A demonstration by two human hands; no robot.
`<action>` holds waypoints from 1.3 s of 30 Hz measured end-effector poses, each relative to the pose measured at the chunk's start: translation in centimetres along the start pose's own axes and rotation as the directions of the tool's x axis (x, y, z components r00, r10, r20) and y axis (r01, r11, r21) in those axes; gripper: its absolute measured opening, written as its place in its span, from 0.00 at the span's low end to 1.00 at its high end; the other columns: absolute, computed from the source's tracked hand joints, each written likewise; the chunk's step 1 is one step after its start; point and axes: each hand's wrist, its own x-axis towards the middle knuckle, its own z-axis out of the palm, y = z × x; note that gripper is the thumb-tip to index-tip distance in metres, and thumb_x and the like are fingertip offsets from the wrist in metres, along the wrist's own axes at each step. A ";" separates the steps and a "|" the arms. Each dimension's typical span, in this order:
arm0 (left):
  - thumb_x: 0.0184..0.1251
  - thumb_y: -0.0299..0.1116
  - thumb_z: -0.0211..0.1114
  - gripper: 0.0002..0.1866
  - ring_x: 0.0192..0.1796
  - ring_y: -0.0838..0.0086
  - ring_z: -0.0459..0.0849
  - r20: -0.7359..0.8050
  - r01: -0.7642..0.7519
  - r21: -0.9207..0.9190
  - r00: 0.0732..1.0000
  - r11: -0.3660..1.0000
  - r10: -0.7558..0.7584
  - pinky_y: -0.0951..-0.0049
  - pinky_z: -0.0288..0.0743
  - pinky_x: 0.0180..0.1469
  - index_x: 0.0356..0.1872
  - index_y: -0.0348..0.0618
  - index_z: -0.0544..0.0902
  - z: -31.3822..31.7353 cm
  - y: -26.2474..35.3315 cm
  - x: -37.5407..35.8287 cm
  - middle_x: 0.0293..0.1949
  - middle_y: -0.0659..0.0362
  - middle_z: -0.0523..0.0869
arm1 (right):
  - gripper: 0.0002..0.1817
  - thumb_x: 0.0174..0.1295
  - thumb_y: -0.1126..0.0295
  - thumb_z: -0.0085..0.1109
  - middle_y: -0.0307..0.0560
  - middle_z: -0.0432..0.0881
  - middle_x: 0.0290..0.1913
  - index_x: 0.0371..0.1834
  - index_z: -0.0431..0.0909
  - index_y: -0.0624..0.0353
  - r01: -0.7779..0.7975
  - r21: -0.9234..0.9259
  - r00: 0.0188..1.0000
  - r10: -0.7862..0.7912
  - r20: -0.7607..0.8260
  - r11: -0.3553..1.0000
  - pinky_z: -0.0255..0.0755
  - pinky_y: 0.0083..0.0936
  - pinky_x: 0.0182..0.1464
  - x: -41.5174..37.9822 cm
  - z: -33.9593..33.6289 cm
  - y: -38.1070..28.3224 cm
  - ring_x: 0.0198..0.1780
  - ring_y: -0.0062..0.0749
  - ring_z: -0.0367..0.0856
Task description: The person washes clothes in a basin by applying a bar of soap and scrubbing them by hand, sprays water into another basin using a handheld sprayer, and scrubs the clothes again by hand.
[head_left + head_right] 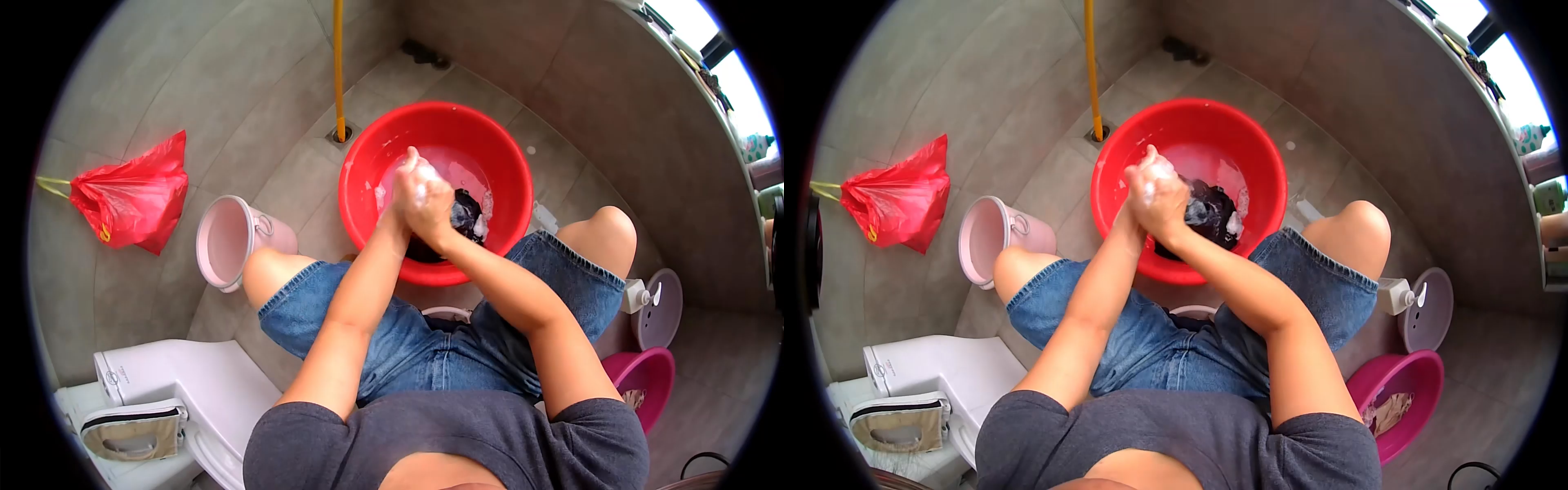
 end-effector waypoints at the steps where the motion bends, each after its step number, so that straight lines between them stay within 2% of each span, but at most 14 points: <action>1: 0.73 0.55 0.48 0.22 0.23 0.77 0.74 -0.421 0.009 0.127 0.906 0.992 0.045 0.75 0.71 0.27 0.23 0.52 0.72 1.4 1.1 -0.6 0.18 0.68 0.71 | 0.10 0.62 0.67 0.59 0.55 0.77 0.22 0.28 0.80 0.61 0.130 0.024 0.991 -0.129 -0.042 0.991 0.71 0.34 0.28 -0.5 0.6 -0.4 0.24 0.45 0.79; 3: 0.73 0.52 0.51 0.19 0.26 0.78 0.76 -0.203 -0.071 0.194 0.973 0.978 0.111 0.75 0.74 0.32 0.26 0.52 0.73 2.8 -0.6 -0.9 0.21 0.68 0.73 | 0.15 0.66 0.64 0.54 0.56 0.76 0.21 0.25 0.78 0.63 0.126 -0.029 0.992 -0.126 -0.002 0.992 0.69 0.35 0.25 -0.4 0.9 1.8 0.21 0.46 0.76; 5: 0.74 0.47 0.51 0.17 0.31 0.78 0.77 -0.587 0.034 0.263 0.798 0.964 0.132 0.75 0.71 0.33 0.37 0.45 0.78 4.7 -1.5 0.3 0.30 0.65 0.79 | 0.22 0.67 0.55 0.52 0.59 0.78 0.20 0.23 0.79 0.63 -0.200 -0.221 0.980 0.197 -0.034 0.955 0.70 0.41 0.28 2.4 -0.1 5.6 0.23 0.55 0.78; 9: 0.73 0.45 0.53 0.15 0.33 0.76 0.80 -0.663 -0.013 0.257 0.726 0.966 0.186 0.72 0.73 0.33 0.38 0.42 0.78 8.5 -1.4 1.1 0.31 0.61 0.81 | 0.29 0.69 0.52 0.45 0.60 0.76 0.16 0.17 0.77 0.63 -0.274 -0.139 0.960 0.262 -0.100 0.952 0.68 0.43 0.26 1.9 0.3 4.9 0.19 0.53 0.78; 13: 0.73 0.45 0.52 0.15 0.38 0.74 0.80 -0.112 -0.177 0.453 0.961 0.874 0.252 0.68 0.75 0.39 0.37 0.43 0.76 2.4 1.2 -1.7 0.36 0.58 0.80 | 0.28 0.69 0.53 0.45 0.61 0.77 0.18 0.18 0.77 0.63 -0.162 -0.033 0.986 0.161 -0.031 0.986 0.69 0.43 0.27 -0.2 1.3 1.3 0.22 0.54 0.79; 15: 0.73 0.46 0.54 0.16 0.40 0.69 0.81 -0.617 -0.111 0.225 0.752 0.968 0.230 0.69 0.76 0.44 0.42 0.43 0.77 4.1 -2.1 0.0 0.37 0.58 0.81 | 0.28 0.70 0.53 0.44 0.61 0.77 0.18 0.18 0.77 0.63 -0.232 -0.135 0.973 0.232 -0.017 0.963 0.68 0.44 0.27 1.0 1.0 5.3 0.22 0.55 0.78; 19: 0.75 0.46 0.48 0.17 0.33 0.77 0.78 -0.672 0.061 0.411 0.695 0.909 0.257 0.72 0.72 0.32 0.35 0.44 0.76 7.5 -1.9 0.7 0.32 0.61 0.79 | 0.28 0.70 0.54 0.42 0.65 0.77 0.21 0.20 0.77 0.64 -0.340 -0.184 0.940 0.339 -0.039 0.922 0.69 0.46 0.28 1.1 0.0 5.0 0.26 0.59 0.79; 22: 0.75 0.47 0.48 0.18 0.27 0.74 0.78 -0.154 -0.034 0.331 0.984 0.943 0.090 0.70 0.73 0.30 0.27 0.48 0.74 -2.3 0.4 -1.7 0.25 0.62 0.78 | 0.25 0.71 0.58 0.43 0.65 0.77 0.23 0.22 0.77 0.65 -0.158 0.010 0.987 0.158 -0.005 0.987 0.70 0.43 0.33 -1.4 0.9 0.6 0.29 0.56 0.80; 24: 0.74 0.45 0.51 0.17 0.30 0.75 0.77 -0.507 -0.005 0.312 0.845 0.950 0.171 0.71 0.72 0.32 0.23 0.51 0.70 5.0 0.1 -0.6 0.24 0.64 0.76 | 0.26 0.71 0.57 0.42 0.62 0.78 0.21 0.20 0.76 0.64 -0.222 -0.041 0.975 0.223 0.012 0.974 0.70 0.42 0.33 -0.7 1.1 2.6 0.28 0.55 0.79; 25: 0.74 0.45 0.51 0.19 0.29 0.76 0.76 -0.794 -0.064 0.173 0.582 0.983 0.177 0.73 0.71 0.32 0.20 0.52 0.68 8.0 -1.1 0.9 0.22 0.65 0.74 | 0.27 0.71 0.56 0.42 0.59 0.78 0.20 0.19 0.76 0.64 -0.289 -0.091 0.957 0.291 0.013 0.953 0.70 0.41 0.33 0.8 0.9 5.3 0.26 0.54 0.79; 30: 0.60 0.50 0.69 0.18 0.29 0.82 0.73 -0.464 -0.025 0.184 0.879 0.983 0.110 0.78 0.72 0.37 0.28 0.51 0.70 8.9 0.2 0.6 0.26 0.68 0.72 | 0.28 0.69 0.53 0.43 0.56 0.80 0.21 0.19 0.79 0.64 -0.417 -0.071 0.905 0.421 0.054 0.906 0.71 0.42 0.39 3.2 -2.2 10.8 0.30 0.51 0.81; 32: 0.51 0.49 0.76 0.24 0.34 0.81 0.76 -0.385 0.046 0.593 0.893 0.804 0.233 0.77 0.73 0.41 0.38 0.45 0.74 8.4 1.8 0.0 0.31 0.69 0.74 | 0.28 0.68 0.51 0.45 0.56 0.81 0.23 0.21 0.81 0.63 -0.407 -0.037 0.912 0.408 0.037 0.913 0.72 0.40 0.41 3.8 -2.4 11.5 0.31 0.50 0.82; 35: 0.47 0.37 0.78 0.31 0.34 0.80 0.77 -0.352 0.394 0.919 0.843 -0.020 0.407 0.77 0.73 0.39 0.52 0.34 0.77 8.2 3.9 -1.5 0.34 0.65 0.79 | 0.26 0.65 0.50 0.54 0.53 0.82 0.24 0.24 0.82 0.64 -0.334 0.021 0.935 0.328 0.132 0.942 0.72 0.31 0.37 6.0 -3.4 11.4 0.30 0.37 0.82; 39: 0.50 0.36 0.74 0.16 0.32 0.76 0.79 -0.552 0.598 0.801 0.765 -0.045 0.333 0.75 0.73 0.41 0.33 0.32 0.84 7.6 6.7 -2.3 0.28 0.62 0.83 | 0.20 0.59 0.54 0.65 0.44 0.82 0.25 0.31 0.83 0.64 -0.288 0.068 0.916 0.254 0.312 0.955 0.70 0.23 0.36 8.8 -5.0 10.5 0.31 0.24 0.80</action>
